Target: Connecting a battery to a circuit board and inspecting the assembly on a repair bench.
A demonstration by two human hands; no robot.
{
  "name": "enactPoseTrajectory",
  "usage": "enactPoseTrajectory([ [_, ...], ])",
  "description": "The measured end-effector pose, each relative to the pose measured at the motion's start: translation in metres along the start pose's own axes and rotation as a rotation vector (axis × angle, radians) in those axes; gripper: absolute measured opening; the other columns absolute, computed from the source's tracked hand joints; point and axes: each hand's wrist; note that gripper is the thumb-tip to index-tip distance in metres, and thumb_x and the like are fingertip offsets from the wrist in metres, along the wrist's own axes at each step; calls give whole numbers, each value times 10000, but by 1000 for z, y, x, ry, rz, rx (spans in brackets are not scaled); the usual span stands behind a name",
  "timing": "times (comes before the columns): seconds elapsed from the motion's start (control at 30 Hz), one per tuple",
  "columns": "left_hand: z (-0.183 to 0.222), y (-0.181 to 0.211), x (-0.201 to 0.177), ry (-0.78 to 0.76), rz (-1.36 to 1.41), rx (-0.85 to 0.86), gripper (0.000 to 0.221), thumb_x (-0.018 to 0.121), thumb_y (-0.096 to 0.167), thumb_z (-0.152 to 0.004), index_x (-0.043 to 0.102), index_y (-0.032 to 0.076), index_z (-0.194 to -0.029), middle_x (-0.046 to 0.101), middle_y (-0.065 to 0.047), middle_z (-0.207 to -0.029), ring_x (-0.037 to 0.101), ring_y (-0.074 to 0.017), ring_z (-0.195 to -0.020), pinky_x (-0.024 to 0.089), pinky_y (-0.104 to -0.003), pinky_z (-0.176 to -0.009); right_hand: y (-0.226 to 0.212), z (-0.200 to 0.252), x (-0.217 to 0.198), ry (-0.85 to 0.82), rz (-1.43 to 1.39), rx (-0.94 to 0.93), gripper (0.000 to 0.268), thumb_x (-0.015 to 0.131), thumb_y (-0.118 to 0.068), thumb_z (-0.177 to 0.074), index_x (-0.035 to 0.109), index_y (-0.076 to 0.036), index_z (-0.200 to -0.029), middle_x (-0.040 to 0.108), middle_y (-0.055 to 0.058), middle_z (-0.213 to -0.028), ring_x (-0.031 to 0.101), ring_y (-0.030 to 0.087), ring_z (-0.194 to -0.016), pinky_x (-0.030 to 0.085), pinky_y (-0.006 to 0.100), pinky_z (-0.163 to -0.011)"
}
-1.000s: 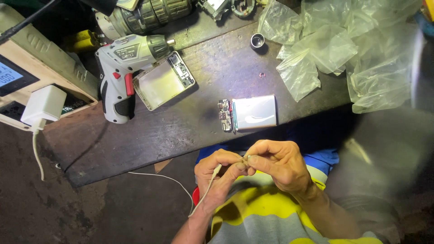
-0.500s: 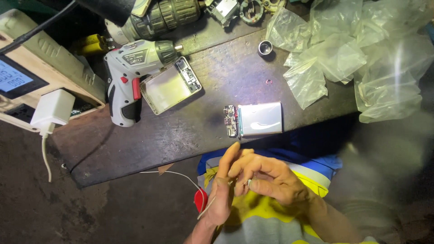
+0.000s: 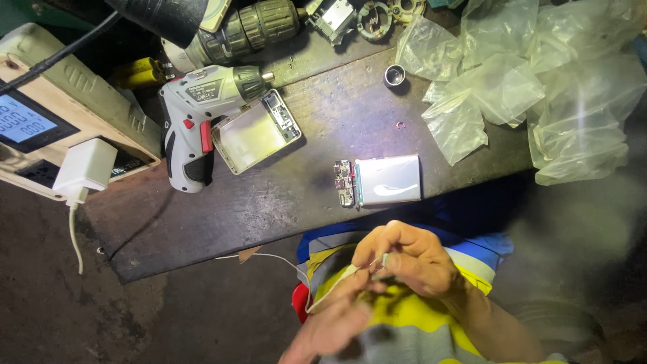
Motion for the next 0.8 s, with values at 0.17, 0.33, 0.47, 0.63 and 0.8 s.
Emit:
enactPoseTrajectory([
  [0.17,6,58,13,116,-708,7,576,678,407,-837,536,63,-1275,487,-129,-1307,406,-263,-1211,363,-395,-991,-12,-8,4,-33,84,-149,170,555,-122,-1033,567,45,-1062,643,277,-1123,757,383,-883,611,488,-861],
  [0.33,6,73,-7,494,-955,485,257,691,253,-887,676,53,-1048,730,-106,-991,726,-253,-886,579,-347,-822,-9,-11,13,-35,109,-160,157,546,-114,-1040,561,39,-1070,629,276,-1149,750,381,-926,608,483,-891],
  [0.47,-9,60,-26,293,-583,60,154,712,205,-954,742,120,-1079,716,61,-775,507,-44,-605,405,-233,-538,-17,-13,13,-11,130,-160,127,522,-65,-1042,534,55,-1082,603,291,-1183,730,387,-1025,615,527,-950],
  [0.63,-18,51,-34,240,-359,14,153,671,175,-987,743,92,-1093,688,26,-785,548,-50,-606,432,-212,-530,-27,-14,10,61,453,-140,156,564,-153,-1022,609,-16,-1081,688,232,-1211,702,290,-1107,584,393,-985],
  [0.8,-25,64,-36,261,-429,54,206,607,190,-1017,759,72,-1091,757,-5,-890,644,-87,-715,510,-252,-642,-31,-21,14,9,536,-162,123,548,-144,-1031,578,-26,-1051,678,219,-1213,788,273,-996,642,383,-953],
])
Point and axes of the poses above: each hand's wrist, its own z-axis away from the middle knuckle, its own x-axis out of the palm, y = z × x
